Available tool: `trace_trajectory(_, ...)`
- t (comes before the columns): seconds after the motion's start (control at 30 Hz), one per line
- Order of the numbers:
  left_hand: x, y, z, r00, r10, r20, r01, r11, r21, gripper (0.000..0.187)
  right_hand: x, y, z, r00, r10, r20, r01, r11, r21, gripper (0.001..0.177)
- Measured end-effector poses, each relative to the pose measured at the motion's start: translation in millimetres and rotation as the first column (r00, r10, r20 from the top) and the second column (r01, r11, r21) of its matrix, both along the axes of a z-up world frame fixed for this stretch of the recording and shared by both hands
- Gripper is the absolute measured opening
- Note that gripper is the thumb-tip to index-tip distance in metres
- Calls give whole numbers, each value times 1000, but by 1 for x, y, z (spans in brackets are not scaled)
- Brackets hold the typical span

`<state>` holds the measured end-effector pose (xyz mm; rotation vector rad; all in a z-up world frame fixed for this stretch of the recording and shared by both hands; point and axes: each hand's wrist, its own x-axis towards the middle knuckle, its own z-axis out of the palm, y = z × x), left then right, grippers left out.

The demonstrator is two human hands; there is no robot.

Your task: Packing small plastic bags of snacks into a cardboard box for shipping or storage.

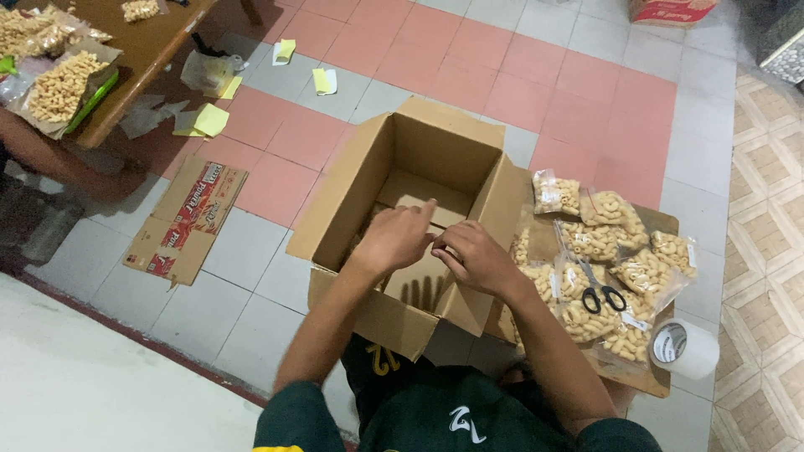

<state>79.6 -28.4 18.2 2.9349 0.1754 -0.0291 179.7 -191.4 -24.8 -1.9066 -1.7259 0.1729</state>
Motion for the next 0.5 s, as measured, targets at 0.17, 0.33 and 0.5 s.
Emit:
trace_trajectory(0.17,43,3,-42,958,-216,-191,228,973,38,39,-3,-15,-22,990,-102,-94,124,957,262,10)
trace_trajectory(0.33,63,-6,-16,945,-291,-152,312,939,145,30,-13,-33,-6,937,-243,-251,331,850,410,12)
trace_trajectory(0.5,76,-27,2,806,-434,402,442,894,78,35,-22,-46,-6,909,-261,-326,364,878,310,30)
